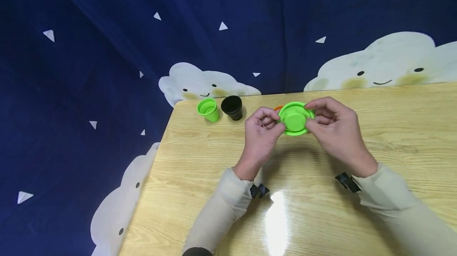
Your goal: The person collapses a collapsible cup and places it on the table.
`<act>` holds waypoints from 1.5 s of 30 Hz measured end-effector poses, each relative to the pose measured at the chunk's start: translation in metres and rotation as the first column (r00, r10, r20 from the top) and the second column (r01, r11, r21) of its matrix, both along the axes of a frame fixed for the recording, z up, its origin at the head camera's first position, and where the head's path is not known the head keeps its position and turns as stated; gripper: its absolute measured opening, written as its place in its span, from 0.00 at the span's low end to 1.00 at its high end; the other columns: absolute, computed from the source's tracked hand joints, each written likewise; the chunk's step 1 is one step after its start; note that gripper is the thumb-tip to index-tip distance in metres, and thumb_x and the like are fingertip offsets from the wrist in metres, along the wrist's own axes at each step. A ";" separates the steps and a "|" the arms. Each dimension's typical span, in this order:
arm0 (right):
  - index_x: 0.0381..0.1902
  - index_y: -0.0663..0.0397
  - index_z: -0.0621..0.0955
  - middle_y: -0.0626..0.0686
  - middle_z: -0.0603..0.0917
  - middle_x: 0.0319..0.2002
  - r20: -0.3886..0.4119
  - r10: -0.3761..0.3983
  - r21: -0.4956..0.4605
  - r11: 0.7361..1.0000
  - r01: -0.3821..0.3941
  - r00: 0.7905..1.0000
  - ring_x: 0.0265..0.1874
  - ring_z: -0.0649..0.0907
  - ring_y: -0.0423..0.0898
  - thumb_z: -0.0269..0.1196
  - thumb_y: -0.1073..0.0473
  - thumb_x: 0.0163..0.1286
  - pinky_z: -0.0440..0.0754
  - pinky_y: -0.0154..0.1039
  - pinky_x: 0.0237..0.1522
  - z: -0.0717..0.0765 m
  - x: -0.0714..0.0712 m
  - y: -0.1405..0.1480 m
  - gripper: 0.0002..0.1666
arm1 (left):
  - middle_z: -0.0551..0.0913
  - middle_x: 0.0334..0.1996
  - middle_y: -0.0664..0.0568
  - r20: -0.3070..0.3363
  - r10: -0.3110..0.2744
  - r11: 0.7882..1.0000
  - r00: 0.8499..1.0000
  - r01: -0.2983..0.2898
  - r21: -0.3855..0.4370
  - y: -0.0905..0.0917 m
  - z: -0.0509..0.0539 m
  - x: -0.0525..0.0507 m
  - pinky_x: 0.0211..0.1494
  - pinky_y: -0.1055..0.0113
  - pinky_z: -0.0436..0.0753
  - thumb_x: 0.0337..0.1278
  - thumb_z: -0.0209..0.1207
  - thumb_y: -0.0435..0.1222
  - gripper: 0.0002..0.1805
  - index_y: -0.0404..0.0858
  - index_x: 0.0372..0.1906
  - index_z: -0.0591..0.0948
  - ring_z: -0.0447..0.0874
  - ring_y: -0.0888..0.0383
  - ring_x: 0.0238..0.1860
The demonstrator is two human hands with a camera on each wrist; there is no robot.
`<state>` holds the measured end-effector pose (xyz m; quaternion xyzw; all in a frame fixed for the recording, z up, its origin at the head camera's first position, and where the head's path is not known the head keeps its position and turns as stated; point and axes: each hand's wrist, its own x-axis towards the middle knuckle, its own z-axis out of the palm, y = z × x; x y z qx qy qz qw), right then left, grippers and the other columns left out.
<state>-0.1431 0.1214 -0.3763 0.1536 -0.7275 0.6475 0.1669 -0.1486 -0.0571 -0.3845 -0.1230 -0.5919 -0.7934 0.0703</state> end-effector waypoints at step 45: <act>0.43 0.72 0.84 0.55 0.89 0.41 0.049 0.082 -0.105 0.992 -0.077 0.995 0.36 0.88 0.43 0.70 0.83 0.53 0.86 0.30 0.39 0.013 -0.001 0.018 0.18 | 0.87 0.43 0.35 -0.116 -0.017 0.991 0.993 0.001 -0.135 -0.009 0.012 -0.001 0.43 0.64 0.88 0.57 0.62 0.17 0.09 0.18 0.44 0.84 0.88 0.58 0.42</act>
